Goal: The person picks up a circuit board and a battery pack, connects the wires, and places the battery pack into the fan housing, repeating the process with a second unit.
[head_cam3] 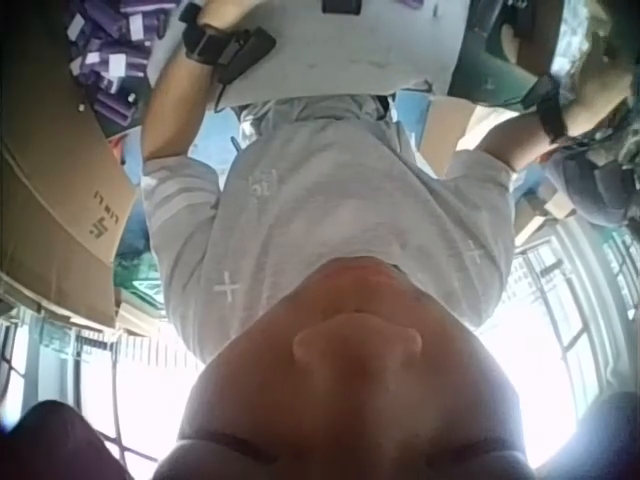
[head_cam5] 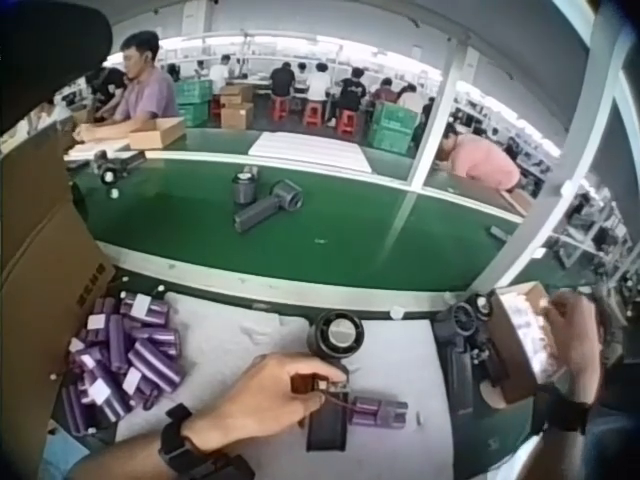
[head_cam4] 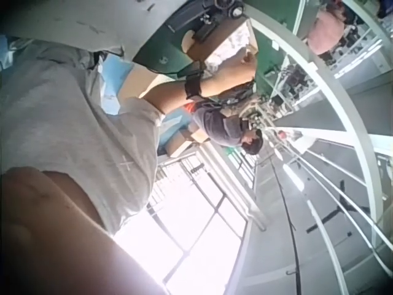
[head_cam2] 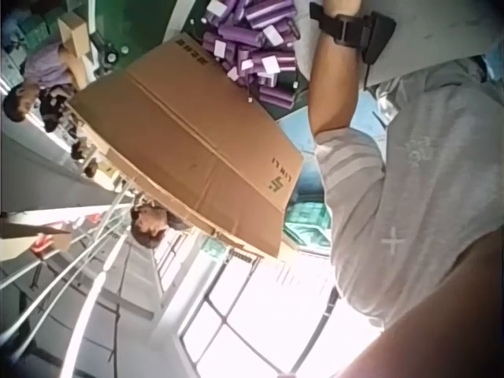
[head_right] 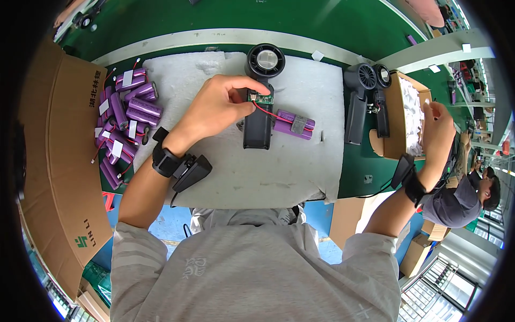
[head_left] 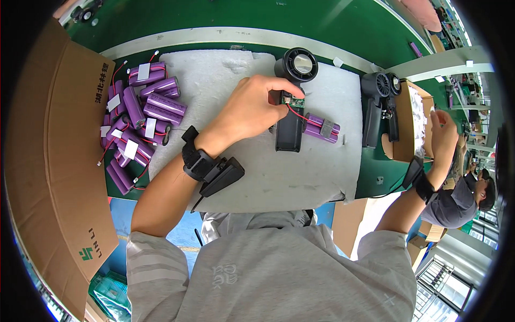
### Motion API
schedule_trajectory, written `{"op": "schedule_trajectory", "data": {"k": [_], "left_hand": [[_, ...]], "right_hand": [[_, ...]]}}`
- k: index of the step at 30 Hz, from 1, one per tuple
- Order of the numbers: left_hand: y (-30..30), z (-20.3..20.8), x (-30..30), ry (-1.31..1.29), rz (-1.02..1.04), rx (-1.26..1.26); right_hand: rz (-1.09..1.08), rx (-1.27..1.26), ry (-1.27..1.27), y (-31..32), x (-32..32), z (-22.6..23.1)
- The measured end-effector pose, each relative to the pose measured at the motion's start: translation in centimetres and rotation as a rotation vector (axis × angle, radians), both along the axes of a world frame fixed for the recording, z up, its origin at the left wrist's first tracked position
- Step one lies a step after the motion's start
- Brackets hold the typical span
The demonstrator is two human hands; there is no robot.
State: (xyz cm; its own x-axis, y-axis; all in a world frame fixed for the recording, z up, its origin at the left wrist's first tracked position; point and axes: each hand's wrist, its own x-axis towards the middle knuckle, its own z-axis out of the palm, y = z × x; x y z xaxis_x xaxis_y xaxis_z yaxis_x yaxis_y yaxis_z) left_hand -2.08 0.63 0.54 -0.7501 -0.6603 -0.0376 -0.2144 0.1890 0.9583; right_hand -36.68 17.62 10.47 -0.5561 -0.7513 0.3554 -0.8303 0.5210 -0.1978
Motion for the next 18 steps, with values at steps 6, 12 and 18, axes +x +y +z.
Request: {"op": "schedule_trajectory", "data": {"k": [6,12,18], "left_hand": [[-0.3,0.7,0.6,-0.148,0.034,0.084],[-0.3,-0.2,0.3,-0.025,0.068,0.024],[-0.5,-0.1,0.2,0.011,0.084,-0.021]], "right_hand": [[0.682,0.243,-0.553,-3.9,14.6,-4.0],[0.844,0.336,-0.414,-6.8,16.2,-7.1],[0.742,0.471,-1.071,-7.2,15.2,-5.7]]}}
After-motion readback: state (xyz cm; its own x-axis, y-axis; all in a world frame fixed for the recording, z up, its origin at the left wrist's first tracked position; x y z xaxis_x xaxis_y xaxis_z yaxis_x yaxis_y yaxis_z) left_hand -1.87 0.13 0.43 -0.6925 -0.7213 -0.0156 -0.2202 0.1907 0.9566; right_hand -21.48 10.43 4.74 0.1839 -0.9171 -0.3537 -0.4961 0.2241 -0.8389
